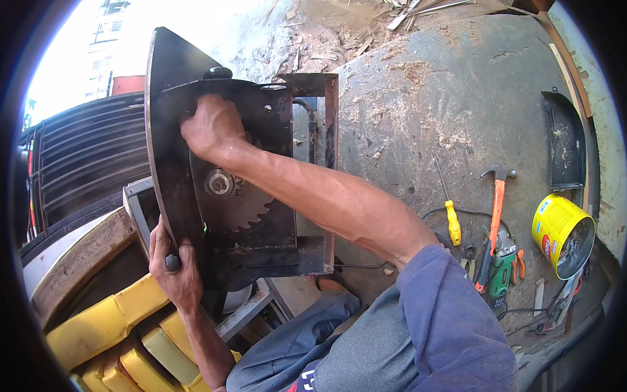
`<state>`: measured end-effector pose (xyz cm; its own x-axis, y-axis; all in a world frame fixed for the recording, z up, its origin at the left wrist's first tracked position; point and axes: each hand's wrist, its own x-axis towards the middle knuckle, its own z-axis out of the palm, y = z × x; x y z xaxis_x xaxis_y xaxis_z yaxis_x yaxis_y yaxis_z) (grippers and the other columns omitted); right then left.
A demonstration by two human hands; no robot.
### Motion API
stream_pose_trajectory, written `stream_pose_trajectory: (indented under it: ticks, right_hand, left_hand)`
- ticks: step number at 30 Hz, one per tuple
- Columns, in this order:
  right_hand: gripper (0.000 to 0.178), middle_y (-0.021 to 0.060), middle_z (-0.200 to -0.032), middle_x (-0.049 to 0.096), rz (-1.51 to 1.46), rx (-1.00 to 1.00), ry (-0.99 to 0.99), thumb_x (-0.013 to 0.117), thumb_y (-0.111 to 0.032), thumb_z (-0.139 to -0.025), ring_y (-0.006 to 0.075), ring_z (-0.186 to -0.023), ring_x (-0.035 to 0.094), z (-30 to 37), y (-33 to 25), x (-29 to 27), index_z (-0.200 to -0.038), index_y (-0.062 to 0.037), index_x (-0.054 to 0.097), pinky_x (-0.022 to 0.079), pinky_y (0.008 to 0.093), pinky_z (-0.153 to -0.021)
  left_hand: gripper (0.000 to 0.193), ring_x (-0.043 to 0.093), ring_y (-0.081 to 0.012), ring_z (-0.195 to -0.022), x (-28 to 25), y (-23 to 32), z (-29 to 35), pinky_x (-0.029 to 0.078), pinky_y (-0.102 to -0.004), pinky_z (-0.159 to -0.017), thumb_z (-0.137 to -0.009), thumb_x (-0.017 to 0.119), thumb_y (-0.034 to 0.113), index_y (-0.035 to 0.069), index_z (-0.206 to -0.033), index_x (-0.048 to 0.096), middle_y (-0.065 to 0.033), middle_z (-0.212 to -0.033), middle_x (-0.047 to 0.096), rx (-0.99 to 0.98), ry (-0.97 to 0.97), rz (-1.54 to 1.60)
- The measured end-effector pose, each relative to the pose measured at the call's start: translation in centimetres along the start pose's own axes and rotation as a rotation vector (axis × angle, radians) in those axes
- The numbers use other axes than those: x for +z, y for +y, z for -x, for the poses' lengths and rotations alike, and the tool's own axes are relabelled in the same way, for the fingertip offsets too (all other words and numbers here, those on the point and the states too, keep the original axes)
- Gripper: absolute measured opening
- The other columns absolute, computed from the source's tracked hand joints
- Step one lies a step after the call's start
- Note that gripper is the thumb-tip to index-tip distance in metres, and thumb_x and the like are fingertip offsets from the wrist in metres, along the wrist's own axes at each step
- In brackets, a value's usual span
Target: The person cleans and maintains a portable table saw by hand and with a screwdriver, then hammers the saw's top plate before handling a container of small metal parts.
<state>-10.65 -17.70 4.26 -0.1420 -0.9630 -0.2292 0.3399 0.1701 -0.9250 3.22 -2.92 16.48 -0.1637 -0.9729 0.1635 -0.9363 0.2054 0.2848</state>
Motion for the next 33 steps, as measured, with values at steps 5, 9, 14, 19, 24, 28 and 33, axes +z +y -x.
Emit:
stream_pose_trajectory:
  ticks: [5,9,14,19,24,28,33]
  right_hand:
    - [0.037,0.026,-0.086,0.073,0.109,-0.242,0.09,0.058,-0.017,-0.089,0.034,-0.075,0.076,1.7,0.5,0.6,-0.118,0.0046,0.067,0.059,0.0437,-0.076]
    - [0.035,0.0244,-0.083,0.072,-0.046,0.15,-0.259,0.051,-0.006,-0.089,0.0279,-0.054,0.072,2.3,-1.8,-1.2,-0.118,0.0065,0.067,0.06,0.0397,-0.06]
    - [0.035,0.0223,-0.082,0.072,-0.186,0.184,-0.253,0.052,-0.005,-0.088,0.0277,-0.054,0.071,1.7,-1.1,-0.8,-0.116,0.0091,0.066,0.058,0.0386,-0.053]
    - [0.03,0.0219,-0.085,0.072,-0.198,0.19,-0.22,0.053,-0.001,-0.086,0.029,-0.055,0.07,1.7,-1.4,-0.5,-0.11,0.0106,0.067,0.057,0.0381,-0.051]
    - [0.019,0.0262,-0.089,0.073,-0.387,0.235,-0.178,0.057,0.002,-0.087,0.0338,-0.064,0.075,2.2,-2.2,-1.3,-0.095,0.0168,0.065,0.061,0.0385,-0.056]
    - [0.018,0.0268,-0.091,0.072,-0.249,0.219,-0.156,0.056,0.003,-0.087,0.033,-0.062,0.074,2.9,-3.2,-1.9,-0.096,0.0165,0.065,0.061,0.0382,-0.055]
    - [0.024,0.03,-0.097,0.073,-0.167,0.189,-0.09,0.063,-0.006,-0.084,0.0366,-0.09,0.076,1.4,-1.4,-0.7,-0.098,0.0121,0.069,0.06,0.0415,-0.075]
  left_hand:
    - [0.057,0.065,-0.0214,-0.107,-0.3,-0.5,-0.1,0.05,-0.0336,-0.095,-0.081,0.052,-0.009,-0.002,-0.137,0.062,-0.0131,-0.119,0.066,0.0,-0.026,-0.037]
    - [0.056,0.063,-0.0227,-0.112,-0.6,-0.7,0.0,0.047,-0.0343,-0.1,-0.083,0.056,0.005,-0.005,-0.138,0.06,-0.0143,-0.124,0.064,-0.062,-0.042,0.139]
    - [0.064,0.062,-0.0243,-0.115,-0.8,-1.3,0.1,0.047,-0.0367,-0.102,-0.09,0.059,0.033,-0.007,-0.139,0.059,-0.0169,-0.127,0.062,-0.076,-0.033,0.243]
    - [0.064,0.062,-0.0244,-0.115,-0.9,-1.6,0.2,0.047,-0.0369,-0.101,-0.092,0.057,0.037,-0.008,-0.139,0.059,-0.0179,-0.127,0.062,-0.068,-0.023,0.231]
    - [0.063,0.062,-0.0246,-0.115,-0.7,-1.4,0.1,0.047,-0.0365,-0.101,-0.094,0.056,0.036,-0.009,-0.138,0.059,-0.019,-0.127,0.064,-0.035,-0.013,0.248]
    - [0.063,0.062,-0.0255,-0.117,-0.6,-1.1,0.3,0.046,-0.0369,-0.103,-0.095,0.056,0.036,-0.009,-0.138,0.059,-0.0195,-0.127,0.064,-0.057,0.001,0.265]
    - [0.062,0.061,-0.0263,-0.119,-0.6,-0.8,0.3,0.046,-0.0378,-0.105,-0.096,0.057,0.036,-0.009,-0.137,0.059,-0.0196,-0.128,0.064,-0.031,-0.007,0.249]
